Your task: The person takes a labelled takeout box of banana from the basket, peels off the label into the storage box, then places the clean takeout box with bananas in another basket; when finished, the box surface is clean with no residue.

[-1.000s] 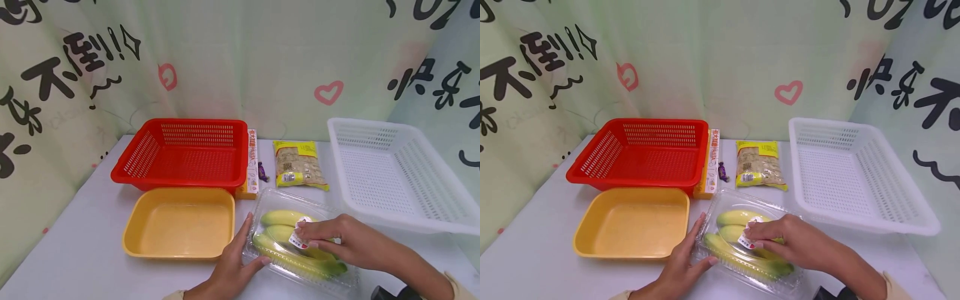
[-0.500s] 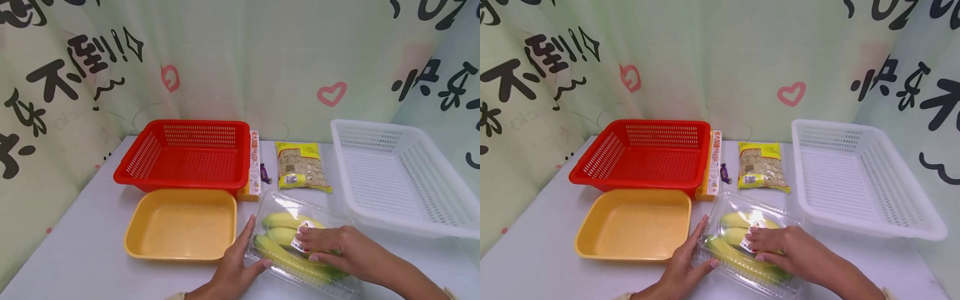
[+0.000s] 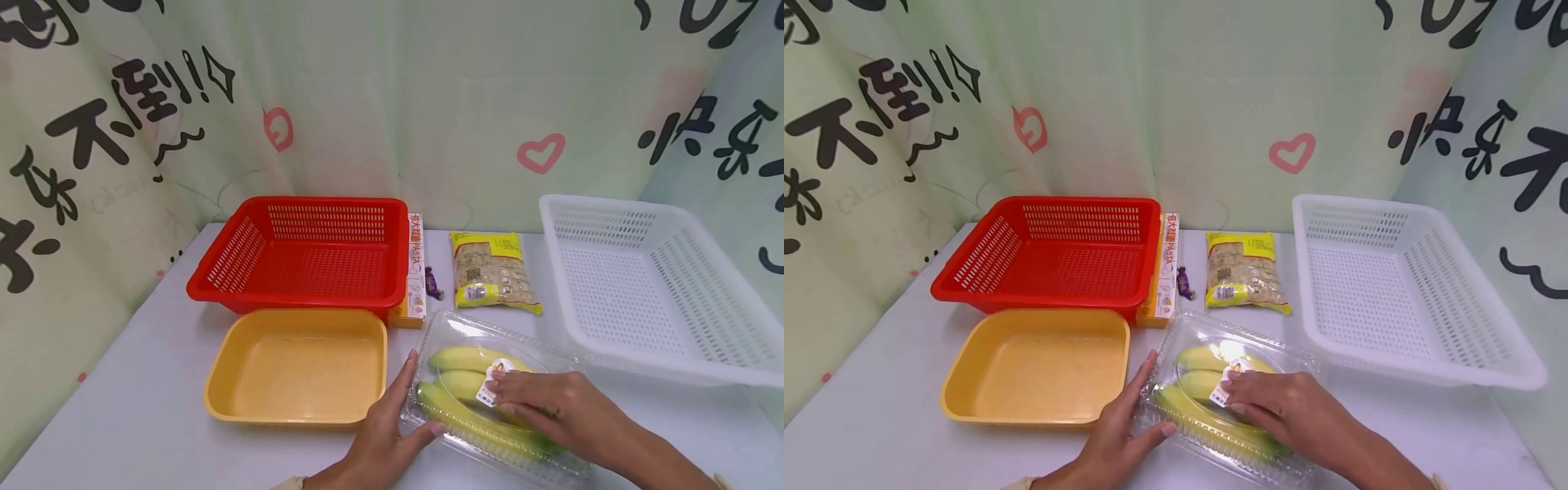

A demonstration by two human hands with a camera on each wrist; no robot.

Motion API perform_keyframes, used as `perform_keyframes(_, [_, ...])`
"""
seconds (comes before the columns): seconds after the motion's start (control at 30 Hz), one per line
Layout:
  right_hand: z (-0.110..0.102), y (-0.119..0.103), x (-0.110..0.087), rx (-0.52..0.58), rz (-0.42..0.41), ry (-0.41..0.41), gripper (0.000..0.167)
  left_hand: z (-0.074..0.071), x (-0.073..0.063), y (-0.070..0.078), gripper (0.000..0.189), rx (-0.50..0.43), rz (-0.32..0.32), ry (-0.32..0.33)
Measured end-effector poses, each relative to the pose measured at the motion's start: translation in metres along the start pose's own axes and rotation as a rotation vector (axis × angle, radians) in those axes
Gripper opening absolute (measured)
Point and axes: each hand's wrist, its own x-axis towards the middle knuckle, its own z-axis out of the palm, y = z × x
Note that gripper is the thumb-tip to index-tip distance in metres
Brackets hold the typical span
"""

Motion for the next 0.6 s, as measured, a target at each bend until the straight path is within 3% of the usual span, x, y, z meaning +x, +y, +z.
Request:
perform_keyframes(0.3, [0.0049, -0.0009, 0.0012, -0.018, 0.032, 0.040, 0.015, -0.0006, -0.0004, 0.0010, 0.097, 0.002, 0.006, 0.002])
perform_keyframes(0.53, [0.0091, 0.0016, 0.0012, -0.016, 0.013, 0.106, 0.029, -0.0011, 0.0001, 0.0013, 0.096, 0.020, 0.013, -0.007])
perform_keyframes(0.6, [0.0102, 0.0023, 0.0014, 0.002, 0.012, 0.129, 0.026, -0.0015, 0.0006, 0.0018, 0.096, 0.016, -0.004, -0.020])
